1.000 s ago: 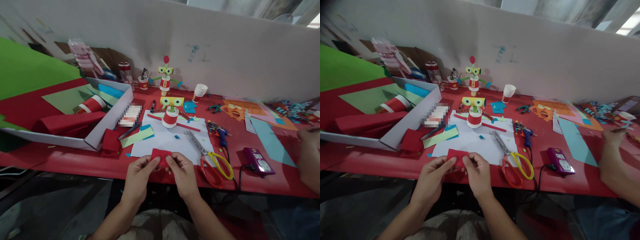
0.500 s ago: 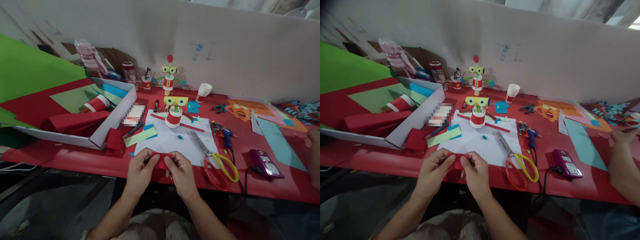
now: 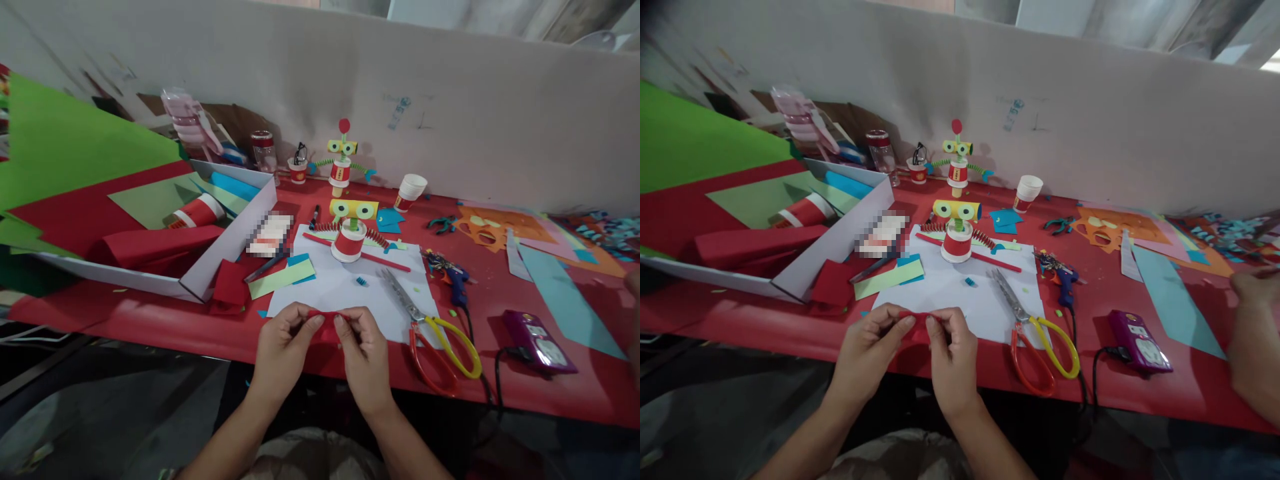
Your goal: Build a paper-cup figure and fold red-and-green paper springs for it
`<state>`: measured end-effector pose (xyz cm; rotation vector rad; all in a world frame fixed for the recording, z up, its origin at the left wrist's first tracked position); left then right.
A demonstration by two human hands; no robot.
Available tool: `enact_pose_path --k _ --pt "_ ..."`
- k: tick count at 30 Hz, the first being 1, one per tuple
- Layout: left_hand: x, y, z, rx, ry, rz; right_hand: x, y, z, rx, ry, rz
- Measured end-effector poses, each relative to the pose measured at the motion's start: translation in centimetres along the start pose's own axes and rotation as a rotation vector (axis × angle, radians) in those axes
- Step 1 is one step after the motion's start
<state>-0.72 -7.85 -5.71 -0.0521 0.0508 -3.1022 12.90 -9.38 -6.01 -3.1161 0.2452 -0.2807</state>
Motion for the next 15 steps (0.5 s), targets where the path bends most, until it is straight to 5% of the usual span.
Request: enact_pose_path --k 4,8,15 --pt "-0.8 0.0 -0.1 0.036 0.033 -0.059 0.7 0.0 0.5 0.015 0.089 0.051" --pt "-2.3 0.2 -1.4 0.156 0.081 -0.209 0.8 -0.3 1.3 -0.005 0.131 -0.046" --pt "-2.6 0.0 -2.1 0.169 0.091 -0.138 0.3 0.2 1.8 -0.045 0.061 -0.139"
Point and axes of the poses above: each hand's wrist, its own y-axis away from the middle knuckle, its own x-axis out of the back of the hand, z = x × y, the point moved 7 cm from there along -y, towards the middle knuckle, and after that the axes turned 5 degrees about -x, right-handed, at the moved point
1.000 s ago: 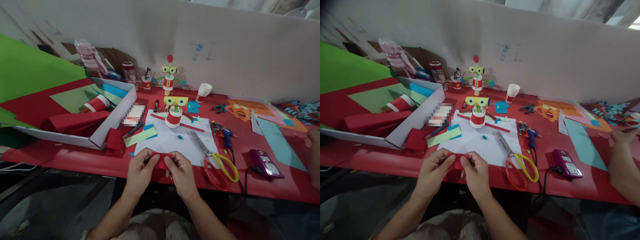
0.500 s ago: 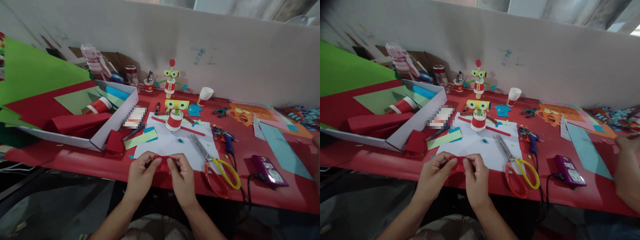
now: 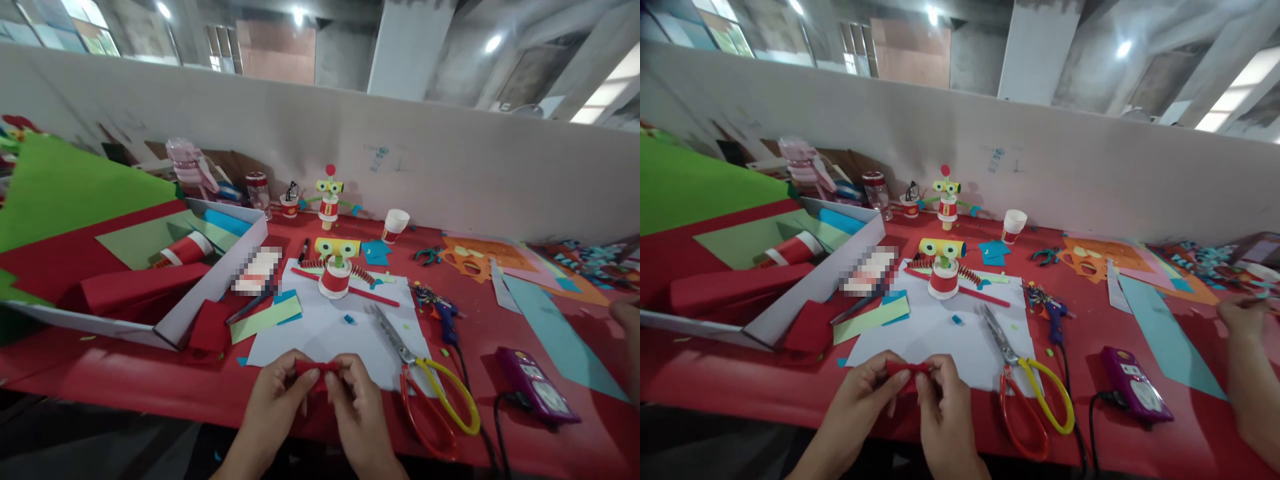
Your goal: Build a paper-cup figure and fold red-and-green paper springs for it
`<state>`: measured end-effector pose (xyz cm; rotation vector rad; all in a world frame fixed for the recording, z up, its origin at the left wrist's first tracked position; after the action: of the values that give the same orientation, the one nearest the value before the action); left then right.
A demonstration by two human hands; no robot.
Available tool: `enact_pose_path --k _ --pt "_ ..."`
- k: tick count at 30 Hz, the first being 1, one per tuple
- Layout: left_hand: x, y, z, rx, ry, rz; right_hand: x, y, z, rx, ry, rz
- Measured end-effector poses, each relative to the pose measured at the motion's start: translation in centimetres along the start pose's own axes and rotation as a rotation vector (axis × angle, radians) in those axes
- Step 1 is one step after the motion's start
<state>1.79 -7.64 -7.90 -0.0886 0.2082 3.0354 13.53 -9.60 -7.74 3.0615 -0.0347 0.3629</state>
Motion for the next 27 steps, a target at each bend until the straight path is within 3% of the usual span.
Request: enact_pose_path --k 3,6,9,11,13,17,23,27 --pt "1.1 -0.3 0.5 -0.041 -0.025 0.058 2.5 0.2 0.1 0.016 0.047 0.091" --pt "3.7 -1.1 1.4 -0.113 0.011 0.264 9.5 0.9 0.9 0.015 0.223 0.39" --pt "4.3 -2.0 1.1 -0.07 0.088 0.258 15.5 1.2 2.8 -0.057 0.642 0.409" --pt "3.8 -2.4 0.7 -0.017 0.152 0.228 17.6 1.4 4.0 -0.07 0.832 0.325" --pt "3.3 -2.5 0.1 0.033 0.249 0.223 18.1 1.6 4.7 -0.065 0.905 0.23" --pt "2.7 -2.4 -0.8 0.132 0.454 0.212 16.8 1.6 4.1 -0.018 0.914 0.112" --pt "2.9 -2.1 -1.1 0.164 0.526 0.224 18.3 1.6 3.3 -0.169 0.904 0.177" --pt "3.1 -1.7 -1.4 0.191 0.568 0.329 18.0 4.9 2.6 -0.145 0.639 0.287"
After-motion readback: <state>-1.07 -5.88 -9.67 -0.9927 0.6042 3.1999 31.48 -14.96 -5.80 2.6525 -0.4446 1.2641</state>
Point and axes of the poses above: each hand's wrist, its own y-axis away from the middle knuckle, its own x-axis out of the back of the hand, z = x × y, the point moved 7 cm from there along -y, towards the middle knuckle, and after that the axes turned 5 degrees about -x, right-handed, at the moved point
